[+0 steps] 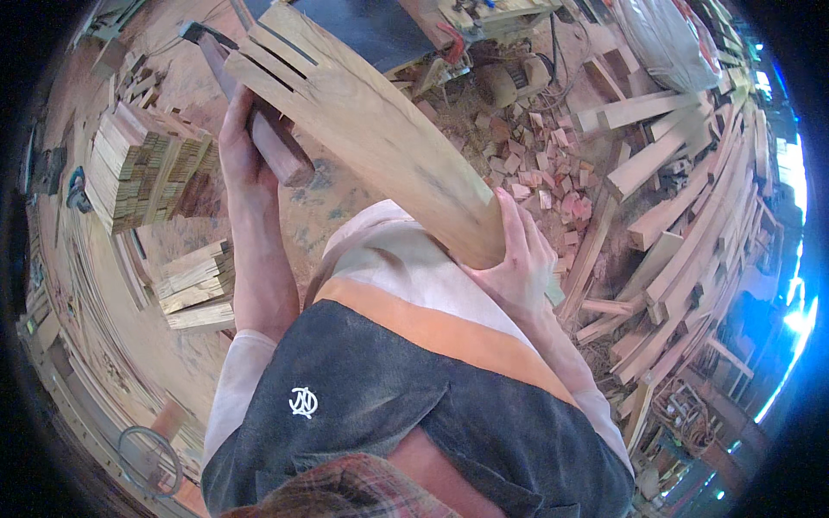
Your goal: The person uses a hammer to split a long wooden plank with pre-cut grooves into smaller pieces. They repeatedly strike the plank, inspect the splits, and place the separated pieces on the floor.
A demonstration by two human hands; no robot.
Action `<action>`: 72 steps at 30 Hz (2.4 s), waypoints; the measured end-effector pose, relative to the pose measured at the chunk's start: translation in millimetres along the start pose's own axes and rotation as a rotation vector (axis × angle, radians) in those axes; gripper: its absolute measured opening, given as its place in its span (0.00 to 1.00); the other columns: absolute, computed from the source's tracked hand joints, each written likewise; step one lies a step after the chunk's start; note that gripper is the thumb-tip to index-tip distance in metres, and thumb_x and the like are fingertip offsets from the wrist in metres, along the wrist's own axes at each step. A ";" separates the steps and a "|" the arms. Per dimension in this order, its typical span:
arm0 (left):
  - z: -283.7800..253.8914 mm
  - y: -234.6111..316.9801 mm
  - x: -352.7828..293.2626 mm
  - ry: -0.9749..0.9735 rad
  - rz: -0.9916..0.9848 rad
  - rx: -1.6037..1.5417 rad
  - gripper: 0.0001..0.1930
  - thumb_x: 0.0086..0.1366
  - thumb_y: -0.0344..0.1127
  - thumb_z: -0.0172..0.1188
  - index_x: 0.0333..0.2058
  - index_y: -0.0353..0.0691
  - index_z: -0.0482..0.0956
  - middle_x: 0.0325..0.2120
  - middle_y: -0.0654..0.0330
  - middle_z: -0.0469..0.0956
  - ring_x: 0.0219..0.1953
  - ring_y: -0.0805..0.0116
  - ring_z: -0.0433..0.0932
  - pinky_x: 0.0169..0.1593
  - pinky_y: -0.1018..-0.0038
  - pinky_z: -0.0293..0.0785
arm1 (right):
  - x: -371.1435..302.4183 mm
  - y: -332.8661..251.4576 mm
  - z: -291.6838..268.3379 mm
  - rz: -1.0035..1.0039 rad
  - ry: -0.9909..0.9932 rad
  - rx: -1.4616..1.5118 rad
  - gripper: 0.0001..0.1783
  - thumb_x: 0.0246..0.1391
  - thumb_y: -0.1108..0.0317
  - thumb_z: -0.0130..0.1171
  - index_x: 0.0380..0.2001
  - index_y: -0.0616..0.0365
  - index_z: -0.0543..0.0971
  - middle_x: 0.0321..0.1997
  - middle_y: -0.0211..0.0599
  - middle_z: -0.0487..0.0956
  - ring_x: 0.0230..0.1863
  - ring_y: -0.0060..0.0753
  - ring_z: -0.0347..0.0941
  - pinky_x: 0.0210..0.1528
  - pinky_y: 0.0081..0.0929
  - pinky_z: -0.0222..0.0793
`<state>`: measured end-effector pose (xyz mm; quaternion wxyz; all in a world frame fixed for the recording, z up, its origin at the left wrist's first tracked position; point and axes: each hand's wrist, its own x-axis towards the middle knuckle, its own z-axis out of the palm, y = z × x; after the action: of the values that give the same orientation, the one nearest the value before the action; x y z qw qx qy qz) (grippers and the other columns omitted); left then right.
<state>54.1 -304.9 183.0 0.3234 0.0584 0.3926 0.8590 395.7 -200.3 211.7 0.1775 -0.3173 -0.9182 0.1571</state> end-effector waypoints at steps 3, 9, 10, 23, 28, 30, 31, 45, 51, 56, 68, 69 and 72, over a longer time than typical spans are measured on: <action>3.2 -14.4 10.9 0.005 -0.034 -0.026 0.17 0.76 0.44 0.60 0.52 0.36 0.78 0.43 0.60 0.82 0.47 0.64 0.84 0.49 0.63 0.84 | 2.4 6.0 -3.4 0.044 -0.029 -0.022 0.57 0.33 0.53 0.84 0.68 0.57 0.71 0.57 0.46 0.82 0.52 0.50 0.83 0.53 0.44 0.79; 3.6 -34.8 18.7 0.023 -0.074 -0.084 0.16 0.77 0.46 0.60 0.49 0.38 0.79 0.39 0.64 0.81 0.45 0.66 0.84 0.48 0.64 0.84 | 9.1 13.8 -9.3 0.078 -0.069 -0.030 0.58 0.32 0.55 0.84 0.69 0.55 0.70 0.57 0.48 0.81 0.54 0.51 0.82 0.54 0.45 0.78; 3.4 -36.7 18.8 0.020 -0.074 -0.089 0.16 0.77 0.46 0.60 0.49 0.39 0.79 0.38 0.64 0.81 0.45 0.66 0.84 0.48 0.64 0.84 | 10.6 16.0 -8.9 0.077 -0.075 -0.025 0.58 0.31 0.55 0.84 0.69 0.55 0.70 0.57 0.48 0.81 0.54 0.51 0.82 0.54 0.45 0.78; -18.4 -34.7 5.9 0.136 -0.019 -0.051 0.16 0.75 0.45 0.61 0.48 0.38 0.79 0.41 0.59 0.83 0.46 0.61 0.84 0.47 0.61 0.83 | 27.8 26.2 -1.1 -0.036 -0.112 0.015 0.57 0.32 0.51 0.84 0.69 0.54 0.71 0.57 0.46 0.81 0.55 0.51 0.81 0.56 0.44 0.79; -29.9 -30.0 -5.2 0.205 0.008 -0.042 0.16 0.75 0.45 0.62 0.48 0.38 0.78 0.40 0.58 0.81 0.45 0.61 0.83 0.47 0.59 0.83 | 33.3 26.6 -2.1 -0.063 -0.180 0.007 0.57 0.31 0.53 0.84 0.68 0.55 0.71 0.59 0.46 0.80 0.57 0.49 0.80 0.56 0.45 0.78; -36.7 -30.2 -10.0 0.226 0.015 -0.053 0.15 0.74 0.45 0.62 0.48 0.38 0.78 0.39 0.58 0.81 0.43 0.62 0.83 0.46 0.59 0.83 | 35.7 26.2 -3.1 -0.037 -0.242 0.025 0.59 0.31 0.57 0.84 0.70 0.55 0.70 0.63 0.47 0.79 0.61 0.49 0.79 0.62 0.43 0.76; -41.5 -30.8 -12.5 0.232 0.016 -0.065 0.14 0.74 0.44 0.63 0.47 0.38 0.77 0.39 0.58 0.80 0.43 0.62 0.83 0.46 0.60 0.83 | 37.4 25.9 -3.2 -0.026 -0.272 0.032 0.59 0.30 0.58 0.85 0.70 0.55 0.69 0.65 0.47 0.78 0.63 0.48 0.79 0.65 0.43 0.74; -287.3 -117.6 -119.4 0.587 -0.691 0.677 0.14 0.66 0.44 0.70 0.32 0.39 0.79 0.21 0.59 0.78 0.20 0.64 0.77 0.26 0.65 0.76 | 56.0 30.8 17.6 -0.044 -0.493 0.046 0.56 0.34 0.51 0.79 0.69 0.56 0.70 0.57 0.49 0.82 0.55 0.48 0.81 0.58 0.44 0.76; -378.4 -145.8 -144.7 0.606 -0.767 0.897 0.16 0.59 0.44 0.73 0.30 0.34 0.84 0.28 0.55 0.83 0.29 0.63 0.82 0.33 0.64 0.76 | 52.0 17.0 21.3 -0.061 -0.483 -0.011 0.56 0.35 0.50 0.79 0.70 0.53 0.70 0.57 0.48 0.82 0.55 0.48 0.81 0.61 0.44 0.74; -365.4 -91.5 -135.7 0.758 -0.290 1.586 0.31 0.60 0.56 0.70 0.46 0.29 0.82 0.40 0.49 0.86 0.46 0.63 0.84 0.49 0.66 0.78 | 46.4 3.9 23.5 -0.120 -0.480 -0.010 0.56 0.35 0.52 0.80 0.70 0.52 0.69 0.57 0.47 0.82 0.56 0.48 0.80 0.63 0.46 0.72; -116.3 -48.4 -128.7 0.054 0.101 0.021 0.51 0.66 0.56 0.71 0.75 0.41 0.48 0.66 0.50 0.69 0.65 0.52 0.75 0.66 0.51 0.74 | 34.1 -12.5 36.0 -0.323 -0.365 0.045 0.57 0.31 0.58 0.82 0.70 0.53 0.71 0.58 0.46 0.82 0.54 0.47 0.82 0.59 0.43 0.73; -109.6 -45.0 -130.7 0.083 0.143 0.042 0.52 0.65 0.55 0.72 0.75 0.41 0.48 0.67 0.50 0.69 0.65 0.52 0.75 0.67 0.51 0.73 | 33.8 -13.3 36.3 -0.330 -0.362 0.039 0.57 0.30 0.58 0.82 0.69 0.54 0.71 0.58 0.46 0.82 0.54 0.47 0.82 0.58 0.43 0.73; -103.4 -33.9 -132.5 0.106 0.143 -0.013 0.51 0.64 0.41 0.73 0.74 0.37 0.45 0.62 0.43 0.72 0.64 0.50 0.76 0.64 0.52 0.78 | 34.6 -13.9 37.7 -0.365 -0.329 0.053 0.57 0.30 0.59 0.83 0.69 0.55 0.72 0.58 0.47 0.82 0.54 0.47 0.82 0.57 0.42 0.73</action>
<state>138.6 -434.1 108.4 0.2403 0.0385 0.3985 0.8843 346.9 -195.2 191.6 0.0594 -0.1116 -0.9724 0.1960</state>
